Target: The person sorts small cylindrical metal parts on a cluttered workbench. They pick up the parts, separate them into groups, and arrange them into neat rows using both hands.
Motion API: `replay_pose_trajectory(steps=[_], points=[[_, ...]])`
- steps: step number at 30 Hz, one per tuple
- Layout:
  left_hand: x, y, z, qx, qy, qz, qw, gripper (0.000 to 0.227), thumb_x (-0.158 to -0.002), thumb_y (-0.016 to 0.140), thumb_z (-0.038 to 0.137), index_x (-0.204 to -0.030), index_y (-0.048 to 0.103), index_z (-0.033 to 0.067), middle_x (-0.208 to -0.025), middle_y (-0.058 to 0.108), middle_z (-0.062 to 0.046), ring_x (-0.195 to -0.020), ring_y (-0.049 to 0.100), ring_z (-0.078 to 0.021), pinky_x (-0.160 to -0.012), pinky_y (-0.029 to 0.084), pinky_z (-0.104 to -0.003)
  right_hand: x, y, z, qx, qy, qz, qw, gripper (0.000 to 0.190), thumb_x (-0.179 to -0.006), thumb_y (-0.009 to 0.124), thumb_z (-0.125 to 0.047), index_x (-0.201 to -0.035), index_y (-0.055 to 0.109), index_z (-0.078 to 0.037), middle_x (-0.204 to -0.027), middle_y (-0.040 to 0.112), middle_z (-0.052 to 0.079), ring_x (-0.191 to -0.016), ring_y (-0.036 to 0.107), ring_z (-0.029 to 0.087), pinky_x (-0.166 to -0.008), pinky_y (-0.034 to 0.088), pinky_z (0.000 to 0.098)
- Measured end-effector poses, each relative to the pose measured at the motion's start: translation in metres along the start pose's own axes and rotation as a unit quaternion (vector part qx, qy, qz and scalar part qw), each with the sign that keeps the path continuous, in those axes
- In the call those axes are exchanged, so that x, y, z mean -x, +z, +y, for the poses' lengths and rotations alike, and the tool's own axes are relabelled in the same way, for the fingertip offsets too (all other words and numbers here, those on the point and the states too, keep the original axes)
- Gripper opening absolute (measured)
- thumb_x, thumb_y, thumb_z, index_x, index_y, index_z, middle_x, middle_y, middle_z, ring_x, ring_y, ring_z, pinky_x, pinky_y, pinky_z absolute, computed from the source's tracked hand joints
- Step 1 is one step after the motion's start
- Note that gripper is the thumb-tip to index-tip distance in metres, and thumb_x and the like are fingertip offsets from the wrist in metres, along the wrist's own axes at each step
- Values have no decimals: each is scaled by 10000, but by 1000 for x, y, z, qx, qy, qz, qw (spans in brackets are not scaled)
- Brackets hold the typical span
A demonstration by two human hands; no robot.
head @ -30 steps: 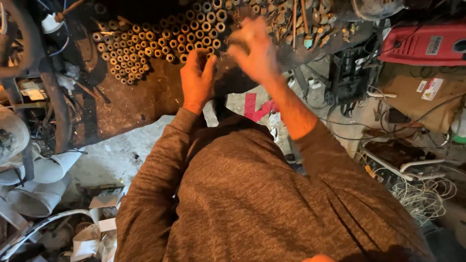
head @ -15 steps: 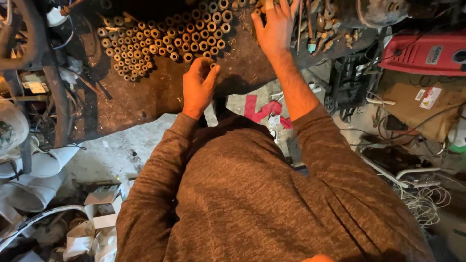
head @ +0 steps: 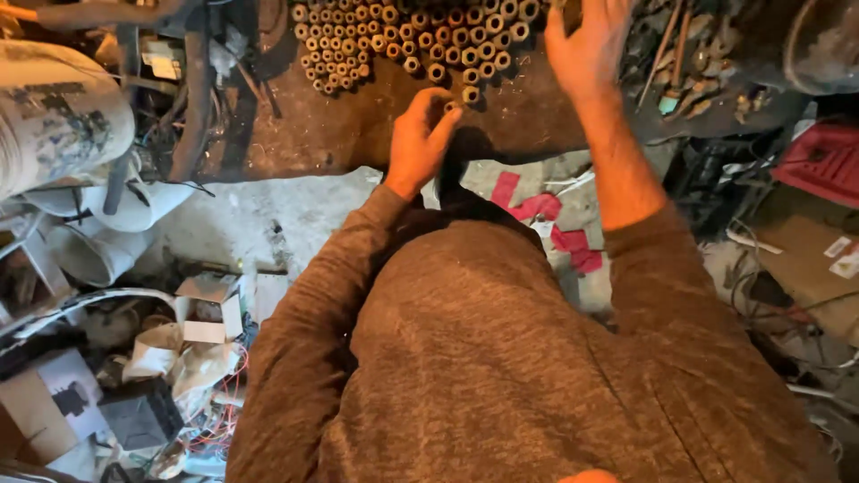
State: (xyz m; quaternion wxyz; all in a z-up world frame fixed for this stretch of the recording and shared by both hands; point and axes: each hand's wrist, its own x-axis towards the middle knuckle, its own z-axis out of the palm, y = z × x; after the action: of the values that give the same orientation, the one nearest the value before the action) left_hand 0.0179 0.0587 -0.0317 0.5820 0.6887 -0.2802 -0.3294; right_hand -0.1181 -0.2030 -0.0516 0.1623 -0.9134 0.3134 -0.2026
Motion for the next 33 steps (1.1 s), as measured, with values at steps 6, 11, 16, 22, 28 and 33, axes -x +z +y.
replay_pose_trajectory(steps=[6,11,16,22,28,33], points=[[14,-25,-22,-29,0,68,997,202,-989,743,152,-1139,671,39,-955,754,-63,-865,695,-114,-802,579,-291,40,-21,-100,-99,-68,14,993,242,-887,811,-56,-1080,666,-53,-1349,601,310,-1374,435,515,-1216,205,605],[17,-45,-31,9,9,158,987,233,-973,756,133,-1163,659,38,-989,747,-57,-885,689,-90,-798,576,-272,50,11,-146,-196,-67,-57,977,200,-891,775,-24,-1053,671,-76,-1117,679,111,-1388,540,407,-1286,194,642],[9,-60,-24,-148,75,192,967,206,-967,766,173,-1117,675,65,-974,724,-56,-882,690,-202,-817,547,-342,45,45,-158,-172,-135,-48,975,230,-878,757,-30,-1079,649,-50,-1133,651,131,-1345,541,399,-1232,168,698],[-7,-61,-18,-285,175,209,919,200,-950,754,193,-1086,653,87,-986,654,-86,-920,621,-320,-833,485,-427,42,49,-163,-156,-152,-42,975,282,-892,759,-44,-1135,623,3,-1142,636,162,-1346,529,409,-1225,175,713],[-30,-57,-50,-331,190,175,908,218,-982,732,196,-1126,628,69,-989,644,-104,-912,614,-330,-807,506,-435,41,40,-158,-143,-141,-54,978,301,-884,751,-38,-1145,608,8,-1127,630,182,-1344,526,423,-1218,166,718],[-42,-56,-56,-378,192,143,894,206,-953,735,201,-1064,616,75,-922,624,-101,-878,607,-331,-773,498,-450,40,41,-156,-135,-130,-59,981,293,-883,748,-28,-1142,611,-10,-1127,639,170,-1356,527,423,-1219,163,714]])
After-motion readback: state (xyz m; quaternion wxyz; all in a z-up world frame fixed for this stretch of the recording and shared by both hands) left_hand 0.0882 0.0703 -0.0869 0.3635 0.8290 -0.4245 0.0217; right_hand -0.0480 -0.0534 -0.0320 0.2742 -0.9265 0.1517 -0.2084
